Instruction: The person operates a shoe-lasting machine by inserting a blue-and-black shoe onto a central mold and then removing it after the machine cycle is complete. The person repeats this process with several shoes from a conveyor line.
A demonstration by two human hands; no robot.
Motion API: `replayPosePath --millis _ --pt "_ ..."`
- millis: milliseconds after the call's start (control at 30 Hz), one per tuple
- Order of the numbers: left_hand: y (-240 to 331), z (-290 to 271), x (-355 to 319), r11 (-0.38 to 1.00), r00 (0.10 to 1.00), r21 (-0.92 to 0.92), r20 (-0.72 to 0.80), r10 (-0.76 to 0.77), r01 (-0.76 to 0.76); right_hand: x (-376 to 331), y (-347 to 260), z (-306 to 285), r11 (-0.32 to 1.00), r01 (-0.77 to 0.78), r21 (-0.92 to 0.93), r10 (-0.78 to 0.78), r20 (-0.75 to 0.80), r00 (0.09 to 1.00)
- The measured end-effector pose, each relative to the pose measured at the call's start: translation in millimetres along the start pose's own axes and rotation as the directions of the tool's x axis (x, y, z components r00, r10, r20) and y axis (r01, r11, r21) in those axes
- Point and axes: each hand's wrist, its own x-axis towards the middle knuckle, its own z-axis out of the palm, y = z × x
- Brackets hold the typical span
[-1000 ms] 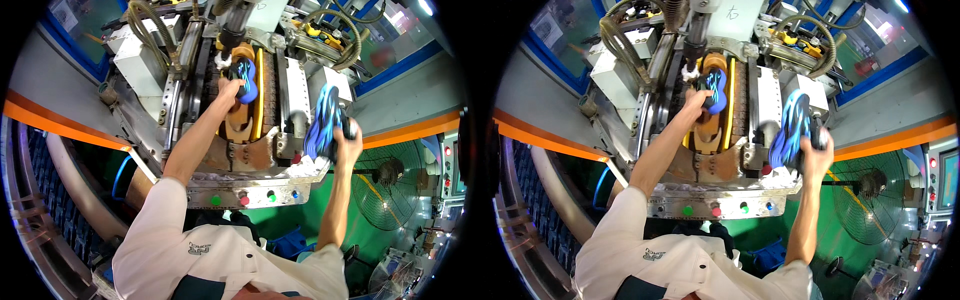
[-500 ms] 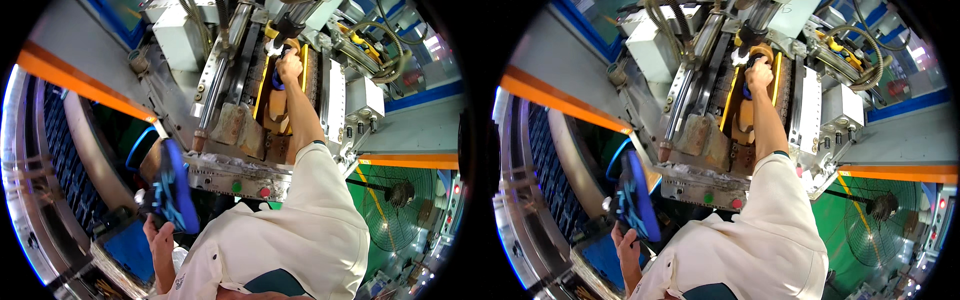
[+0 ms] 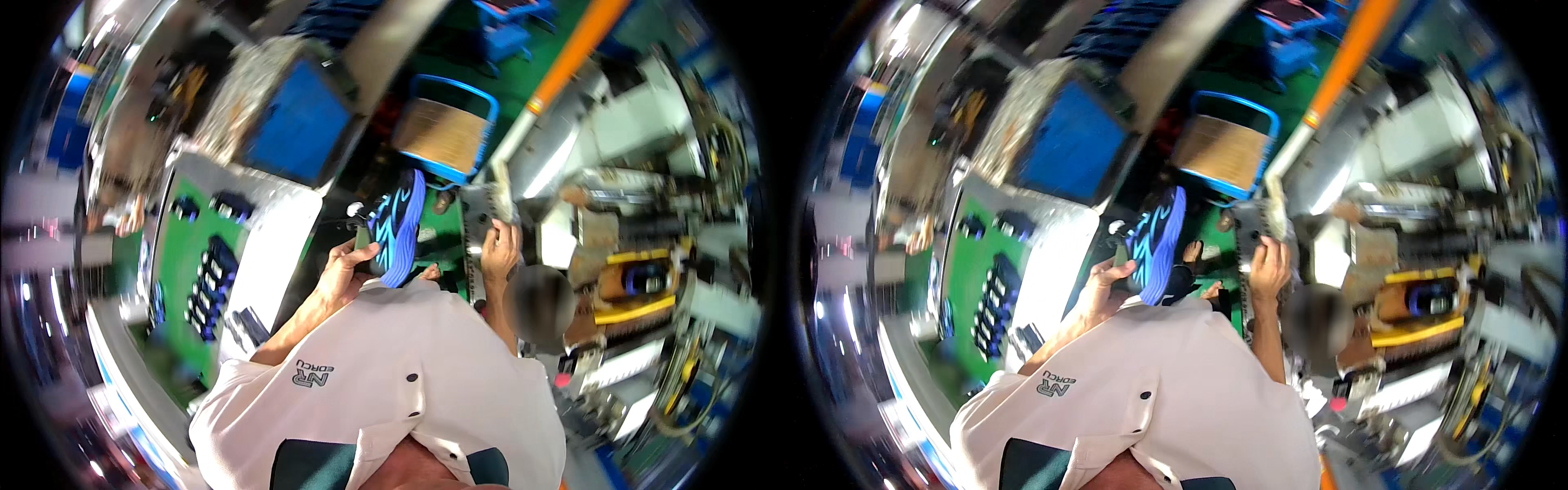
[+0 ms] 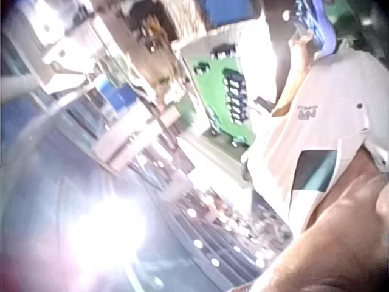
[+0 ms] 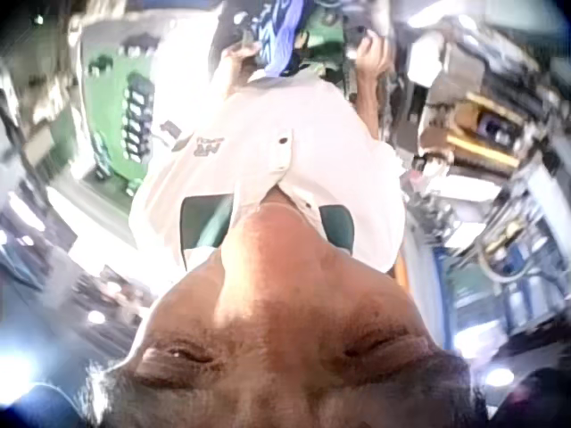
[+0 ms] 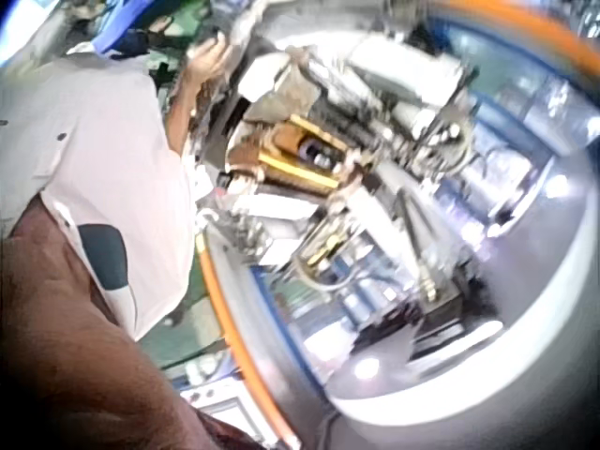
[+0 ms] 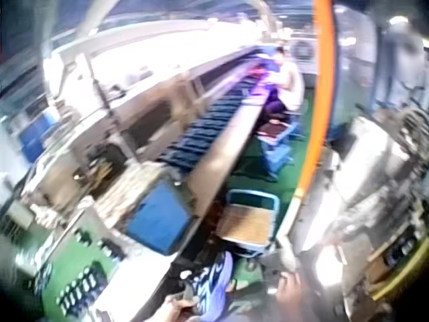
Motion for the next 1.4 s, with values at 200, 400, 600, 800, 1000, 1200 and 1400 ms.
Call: replayPosePath --millis 200,400,600,800,1000,1200,1400 --pt "-30.3 -91.3 -33.5 0.939 0.934 -0.276 -0.342 0.102 -0.204 -9.9 94.3 47.7 0.94 0.337 -0.053 -0.335 0.044 0.941" --pt "-11.5 -210.0 -24.0 0.847 0.666 -0.285 -0.739 0.103 -0.448 95.0 -101.3 32.9 0.874 -0.209 0.439 0.046 0.353 0.934" --pt "24.3 -411.7 62.5 0.834 0.375 -0.025 -0.9 0.221 -0.552 131.0 -349.8 53.6 0.222 -0.341 0.913 -0.799 0.371 0.474" --pt "30.6 -553.3 102.4 0.9 0.136 0.15 -0.966 0.222 -0.408 72.3 -507.0 61.4 -0.141 -0.848 0.511 -0.975 0.074 0.207" --pt "41.1 -538.3 171.5 0.834 0.073 0.548 -0.836 0.543 0.067 57.6 -547.0 113.2 -0.269 -0.948 0.168 -0.956 0.076 0.285" --pt "27.1 -496.6 179.5 0.902 0.022 0.425 -0.904 0.428 -0.072 48.4 -567.1 127.9 -0.4 -0.915 -0.057 -0.911 0.138 0.39" --pt "60.9 -463.2 153.9 0.86 0.076 0.443 -0.877 0.474 -0.253 68.7 -577.8 144.6 -0.371 -0.923 -0.105 -0.928 0.081 0.364"
